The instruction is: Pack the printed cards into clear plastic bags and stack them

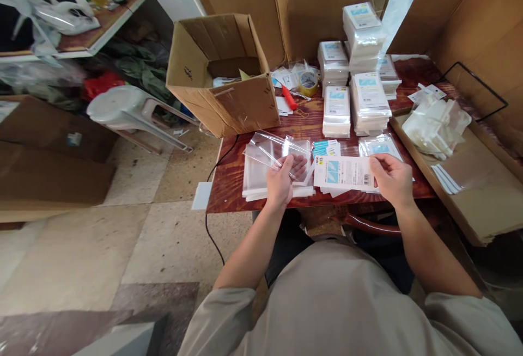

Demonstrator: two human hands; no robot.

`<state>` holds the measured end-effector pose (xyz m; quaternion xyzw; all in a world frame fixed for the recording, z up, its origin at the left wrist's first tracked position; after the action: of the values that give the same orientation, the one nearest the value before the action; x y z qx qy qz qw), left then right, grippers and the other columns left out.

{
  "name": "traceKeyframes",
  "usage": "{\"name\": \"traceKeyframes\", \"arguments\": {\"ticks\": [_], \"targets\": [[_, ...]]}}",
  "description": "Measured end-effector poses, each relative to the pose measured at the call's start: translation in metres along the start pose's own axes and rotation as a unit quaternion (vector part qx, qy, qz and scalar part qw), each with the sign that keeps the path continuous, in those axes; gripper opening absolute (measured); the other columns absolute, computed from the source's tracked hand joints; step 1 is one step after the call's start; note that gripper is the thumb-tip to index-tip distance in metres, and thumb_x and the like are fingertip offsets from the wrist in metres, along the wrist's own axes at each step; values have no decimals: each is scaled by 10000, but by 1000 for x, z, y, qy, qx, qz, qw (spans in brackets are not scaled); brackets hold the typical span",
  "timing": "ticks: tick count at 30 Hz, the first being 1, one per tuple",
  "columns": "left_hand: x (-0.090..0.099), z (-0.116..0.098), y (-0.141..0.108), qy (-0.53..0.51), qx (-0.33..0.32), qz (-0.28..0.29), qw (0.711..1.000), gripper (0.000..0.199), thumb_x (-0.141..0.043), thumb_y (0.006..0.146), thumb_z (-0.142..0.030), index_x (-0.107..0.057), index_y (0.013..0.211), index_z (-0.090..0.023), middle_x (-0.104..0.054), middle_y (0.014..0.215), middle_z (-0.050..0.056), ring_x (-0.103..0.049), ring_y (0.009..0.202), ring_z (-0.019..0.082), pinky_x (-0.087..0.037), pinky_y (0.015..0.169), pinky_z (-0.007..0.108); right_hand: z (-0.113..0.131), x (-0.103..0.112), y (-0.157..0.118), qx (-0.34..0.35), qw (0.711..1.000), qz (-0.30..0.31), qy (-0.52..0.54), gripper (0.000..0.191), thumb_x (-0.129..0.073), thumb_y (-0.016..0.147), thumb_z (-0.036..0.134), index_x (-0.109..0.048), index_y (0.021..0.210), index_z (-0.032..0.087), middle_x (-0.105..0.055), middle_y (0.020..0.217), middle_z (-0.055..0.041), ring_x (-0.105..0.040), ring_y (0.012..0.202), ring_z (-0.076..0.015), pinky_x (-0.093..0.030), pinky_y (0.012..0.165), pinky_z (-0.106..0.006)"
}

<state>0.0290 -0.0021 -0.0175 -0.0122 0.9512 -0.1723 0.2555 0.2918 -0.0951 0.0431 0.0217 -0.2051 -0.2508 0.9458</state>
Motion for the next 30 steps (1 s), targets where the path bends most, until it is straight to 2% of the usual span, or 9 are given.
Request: {"name": "traceKeyframes", "arguments": {"ticks": [7,14,16,19,23,25,27,29,30], "targets": [[-11,5,-7,-5,20,34,999,379,-895,818,-413,-701,1011,-152,-801,995,128,-802,1008,281,-658,867,402,-9,-15,3,0,1000,27,12,314,-681,946,453,-775,926,154,-613,584,7,-512,447,-123,-420,448,-249],[-13,18,-16,10,-4,36,999,459,-920,785,-502,-735,1000,-141,-774,882,84,-785,862,252,-643,735,354,-16,-46,-12,28,996,-80,32,342,-655,967,491,-746,951,162,-735,787,-65,-666,676,-184,-549,631,-302],[-14,23,-21,-1,-5,37,999,465,-925,785,-506,-748,1020,-147,-792,962,94,-788,913,256,-649,783,362,-16,-60,-21,30,991,-118,46,350,-640,979,512,-722,953,172,-739,816,-71,-672,705,-192,-554,648,-310],[-21,31,-30,-32,-15,32,999,477,-943,776,-458,-766,1124,-183,-798,1186,95,-763,1147,287,-632,997,415,-15,-86,-30,39,982,-157,94,338,-609,1001,519,-667,929,194,-705,798,-57,-648,695,-185,-542,639,-307],[-29,36,-39,-52,-29,37,998,489,-951,766,-408,-769,1178,-216,-772,1318,73,-671,1358,311,-526,1193,448,-10,-113,-31,74,972,-151,167,316,-609,989,524,-622,986,208,-680,914,-64,-651,813,-191,-567,732,-326],[-27,31,-39,-41,-25,38,998,521,-954,761,-400,-761,1205,-210,-773,1316,78,-680,1346,318,-529,1188,458,-9,-114,-25,73,974,-97,192,379,-676,941,536,-643,1116,202,-691,1104,-98,-663,957,-210,-583,824,-348],[-22,23,-35,-23,-10,31,999,548,-975,732,-399,-760,1192,-192,-787,1273,92,-721,1271,319,-572,1131,450,-10,-112,-20,43,971,50,230,451,-744,896,563,-675,1157,202,-708,1154,-100,-675,981,-217,-593,847,-359],[-16,16,-31,-1,9,35,999,557,-989,712,-416,-767,1164,-177,-801,1217,105,-763,1159,313,-624,1029,428,-12,-106,-20,-16,942,210,262,460,-795,862,605,-711,1056,196,-732,949,-61,-668,783,-186,-580,703,-325],[-14,13,-30,14,18,51,998,550,-989,712,-423,-774,1152,-174,-806,1192,108,-777,1100,306,-643,971,413,-12,-101,-22,-49,927,255,270,469,-818,842,624,-713,989,191,-710,816,-35,-629,662,-163,-538,604,-296]]}}
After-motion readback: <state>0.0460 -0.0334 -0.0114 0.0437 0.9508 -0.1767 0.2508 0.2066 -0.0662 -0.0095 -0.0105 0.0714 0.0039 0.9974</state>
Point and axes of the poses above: each hand's wrist, its own y-axis towards the middle knuckle, its own x-axis out of the back of the hand, z = x × y, the point moved 3 cm from there along y, towards the middle knuckle
